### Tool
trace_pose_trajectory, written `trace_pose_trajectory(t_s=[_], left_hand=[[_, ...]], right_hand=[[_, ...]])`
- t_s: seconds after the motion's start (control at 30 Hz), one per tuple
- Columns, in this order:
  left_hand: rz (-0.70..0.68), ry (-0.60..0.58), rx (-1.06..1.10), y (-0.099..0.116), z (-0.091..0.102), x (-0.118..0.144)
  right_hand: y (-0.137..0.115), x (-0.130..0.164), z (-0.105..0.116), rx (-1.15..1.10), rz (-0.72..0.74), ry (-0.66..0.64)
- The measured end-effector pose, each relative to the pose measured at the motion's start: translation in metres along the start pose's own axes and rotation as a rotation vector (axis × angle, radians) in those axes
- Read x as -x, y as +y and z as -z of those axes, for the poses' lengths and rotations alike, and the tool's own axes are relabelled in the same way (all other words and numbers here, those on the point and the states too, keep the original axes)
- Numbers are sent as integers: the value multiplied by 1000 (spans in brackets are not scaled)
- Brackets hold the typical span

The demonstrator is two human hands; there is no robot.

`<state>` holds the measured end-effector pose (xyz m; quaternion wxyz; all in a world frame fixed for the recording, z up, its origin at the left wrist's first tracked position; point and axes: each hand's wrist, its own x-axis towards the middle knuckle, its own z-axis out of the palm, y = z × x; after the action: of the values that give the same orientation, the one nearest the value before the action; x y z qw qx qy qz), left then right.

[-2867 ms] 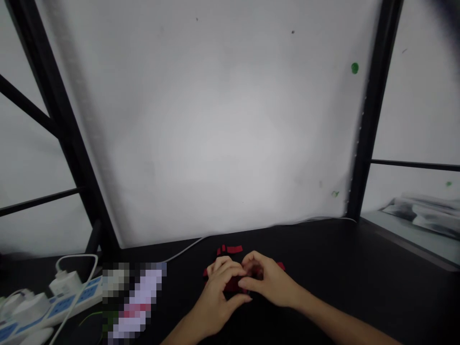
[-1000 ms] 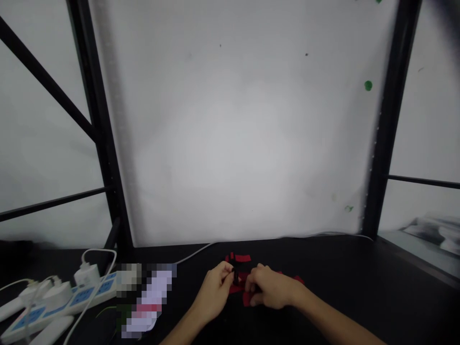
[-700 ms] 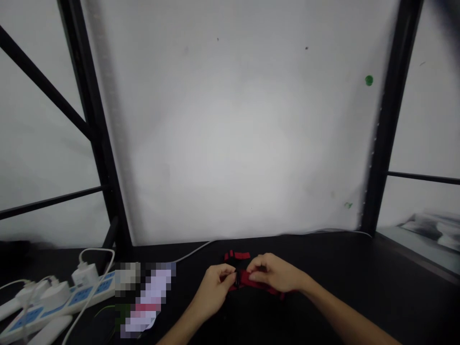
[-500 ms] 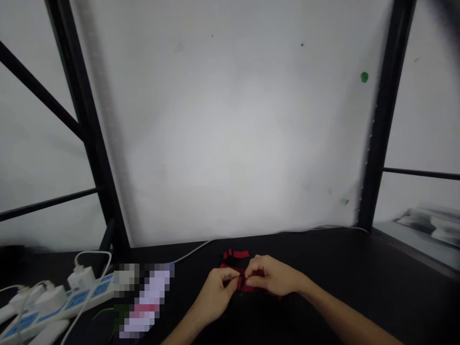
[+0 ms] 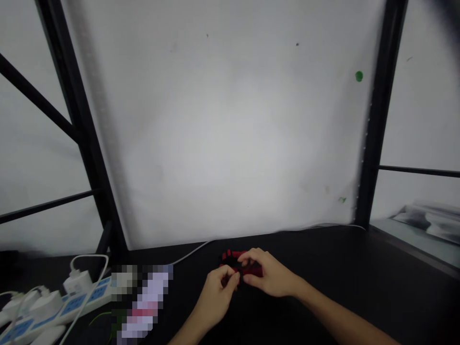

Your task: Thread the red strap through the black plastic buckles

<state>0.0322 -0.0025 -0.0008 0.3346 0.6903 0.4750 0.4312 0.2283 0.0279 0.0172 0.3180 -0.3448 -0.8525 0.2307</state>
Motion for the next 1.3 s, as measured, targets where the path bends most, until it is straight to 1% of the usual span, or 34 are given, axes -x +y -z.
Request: trace_pose_trajectory(t_s=[0.03, 0.1, 0.2, 0.3, 0.37, 0.43, 0.5, 0.57, 0.77, 0.83, 0.93, 1.03, 1.1, 1.2, 1.3], left_hand=[[14, 13, 1, -1, -2, 0], [43, 24, 36, -4, -4, -2], [74, 44, 120, -5, -3, -4], [84, 95, 166, -4, 1, -5], [57, 128, 198, -3, 4, -5], [-2, 148, 226, -1, 6, -4], [-53, 140, 225, 0, 7, -3], [-73, 125, 211, -2, 6, -4], [-68, 95, 227, -16, 3, -9], [-70, 92, 240, -19, 3, -10], [-50, 57, 202, -20, 3, -11], [-42, 21, 96, -18, 5, -10], [-52, 16, 22, -17, 7, -9], [-78, 13, -70, -16, 9, -9], [-82, -4, -93, -18, 10, -9]], right_hand=[[-3, 1, 0, 15, 30, -3], [-8, 2, -2, 52, 49, -52], [-13, 3, -5, 79, 10, -84], [-13, 3, -5, 64, -7, -94], [-11, 4, -4, 67, -7, -130], [-9, 6, -5, 87, -15, -168], [-5, 6, -6, 132, -18, -192], [0, 6, -7, 191, -15, -207], [14, 6, -2, 273, -68, -240], [16, 6, 0, 281, -60, -242], [16, 5, 2, 242, -21, -233], [17, 5, 3, 175, 2, -196], [17, 5, 5, 154, -12, -188], [17, 7, 5, 156, -44, -213], [17, 9, -1, 198, -49, -216]])
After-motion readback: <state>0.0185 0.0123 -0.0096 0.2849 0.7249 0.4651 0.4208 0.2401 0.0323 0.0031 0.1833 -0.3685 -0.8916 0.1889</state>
